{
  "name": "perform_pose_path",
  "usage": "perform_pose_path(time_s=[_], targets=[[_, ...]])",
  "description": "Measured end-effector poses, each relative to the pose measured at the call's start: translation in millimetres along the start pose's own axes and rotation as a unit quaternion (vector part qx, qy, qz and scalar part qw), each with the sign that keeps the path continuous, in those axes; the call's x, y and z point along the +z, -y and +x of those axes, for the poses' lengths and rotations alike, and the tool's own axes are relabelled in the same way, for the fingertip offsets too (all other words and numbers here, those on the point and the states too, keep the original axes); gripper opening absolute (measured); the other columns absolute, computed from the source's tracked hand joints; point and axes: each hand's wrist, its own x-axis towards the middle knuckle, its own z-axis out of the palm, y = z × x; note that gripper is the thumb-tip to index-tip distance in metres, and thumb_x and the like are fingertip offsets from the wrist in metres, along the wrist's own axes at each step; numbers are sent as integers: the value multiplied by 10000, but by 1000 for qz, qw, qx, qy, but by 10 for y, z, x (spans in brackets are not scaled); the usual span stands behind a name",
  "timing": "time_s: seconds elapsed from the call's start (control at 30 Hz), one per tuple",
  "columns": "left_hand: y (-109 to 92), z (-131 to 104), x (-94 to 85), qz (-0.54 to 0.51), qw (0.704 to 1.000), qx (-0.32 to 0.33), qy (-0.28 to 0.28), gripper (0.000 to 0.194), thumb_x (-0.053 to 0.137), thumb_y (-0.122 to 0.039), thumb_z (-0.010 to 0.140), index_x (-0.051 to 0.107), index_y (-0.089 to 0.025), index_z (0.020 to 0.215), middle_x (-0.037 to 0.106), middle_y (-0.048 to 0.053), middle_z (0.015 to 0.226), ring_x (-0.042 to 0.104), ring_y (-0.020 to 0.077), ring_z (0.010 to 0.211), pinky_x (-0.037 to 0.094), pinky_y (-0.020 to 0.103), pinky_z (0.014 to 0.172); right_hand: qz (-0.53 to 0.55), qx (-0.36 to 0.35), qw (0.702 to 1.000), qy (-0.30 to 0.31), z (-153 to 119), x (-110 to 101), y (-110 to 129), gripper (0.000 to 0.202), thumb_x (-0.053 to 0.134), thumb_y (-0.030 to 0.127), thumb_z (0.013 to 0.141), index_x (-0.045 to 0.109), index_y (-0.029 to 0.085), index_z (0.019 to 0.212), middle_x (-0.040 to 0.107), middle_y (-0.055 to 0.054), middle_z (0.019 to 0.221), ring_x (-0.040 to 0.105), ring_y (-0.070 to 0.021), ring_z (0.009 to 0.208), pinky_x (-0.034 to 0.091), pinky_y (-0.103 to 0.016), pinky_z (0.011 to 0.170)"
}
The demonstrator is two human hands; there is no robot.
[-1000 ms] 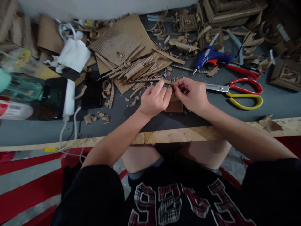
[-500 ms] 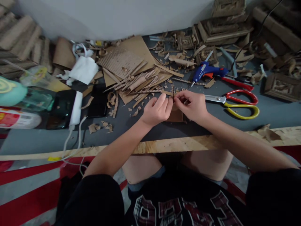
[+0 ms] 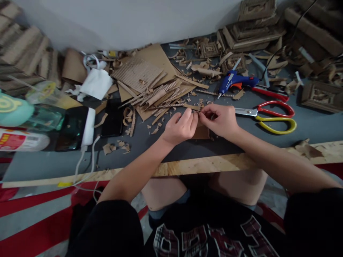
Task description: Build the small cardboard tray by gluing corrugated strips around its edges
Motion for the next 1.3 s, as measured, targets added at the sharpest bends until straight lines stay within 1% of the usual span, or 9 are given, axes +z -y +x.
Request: perform_pose_path(time_s=[0.27,0.53,0.63,0.77,0.83,0.93,1.07,1.23,1.3], targets=[[6,-124,84,-161,979,-94,81,239,503,-128,1018,711,-147,1134,786,117,880,758,253,1035,486,353,712,19,9,1000,-2,34,-14,-26,147,618,273,783,695,168,713,649,6,594,505,-88,506,388,-233,513],[138,-178,127,-105,994,-24,6,149,560,-190,1008,704,-179,1044,744,44,790,725,202,937,498,350,786,14,-24,1000,-13,32,21,-117,210,658,306,820,800,163,878,694,-6,631,539,-93,505,448,-237,544],[126,-185,143,-177,982,-68,11,116,594,-246,989,695,-196,1016,741,46,794,707,215,918,496,368,803,3,-58,998,-16,20,34,-145,215,637,294,839,791,169,922,712,-13,668,579,-107,537,490,-242,564],[139,-188,178,-291,936,-196,-18,135,561,-279,966,655,-207,900,706,40,756,676,215,898,512,368,815,-8,-115,993,-39,32,-5,-118,518,701,359,847,648,217,1343,761,-90,1089,698,-177,812,553,-264,600],[165,-193,190,-341,910,-236,-22,185,529,-312,971,627,-208,855,684,50,768,663,209,889,523,360,807,-34,-162,985,-41,47,-29,-101,554,715,366,865,609,254,1398,702,-115,1286,705,-228,1028,595,-306,703],[200,-201,196,-425,854,-300,12,302,473,-385,1006,595,-211,793,662,63,817,649,193,865,534,351,790,-51,-247,968,-12,54,-27,-98,338,644,273,944,683,281,1280,764,-62,1107,730,-203,1003,604,-343,844],[198,-183,190,-540,763,-347,74,402,446,-472,1032,579,-208,760,642,46,793,615,166,794,519,325,762,-57,-304,951,-21,32,30,-119,406,705,245,923,651,223,1325,783,-54,996,738,-190,902,607,-340,834],[164,-153,204,-577,727,-364,80,363,495,-452,1033,630,-202,808,667,34,788,624,148,834,505,290,797,-68,-250,964,-56,32,38,-154,169,705,276,928,777,283,1081,804,-33,983,747,-207,904,590,-366,827],[164,-164,232,-581,729,-354,71,362,509,-482,1025,650,-204,842,691,38,821,631,148,845,508,295,815,-55,-205,976,-50,39,27,-173,156,715,346,922,796,288,1042,807,-33,942,748,-215,870,581,-385,817]])
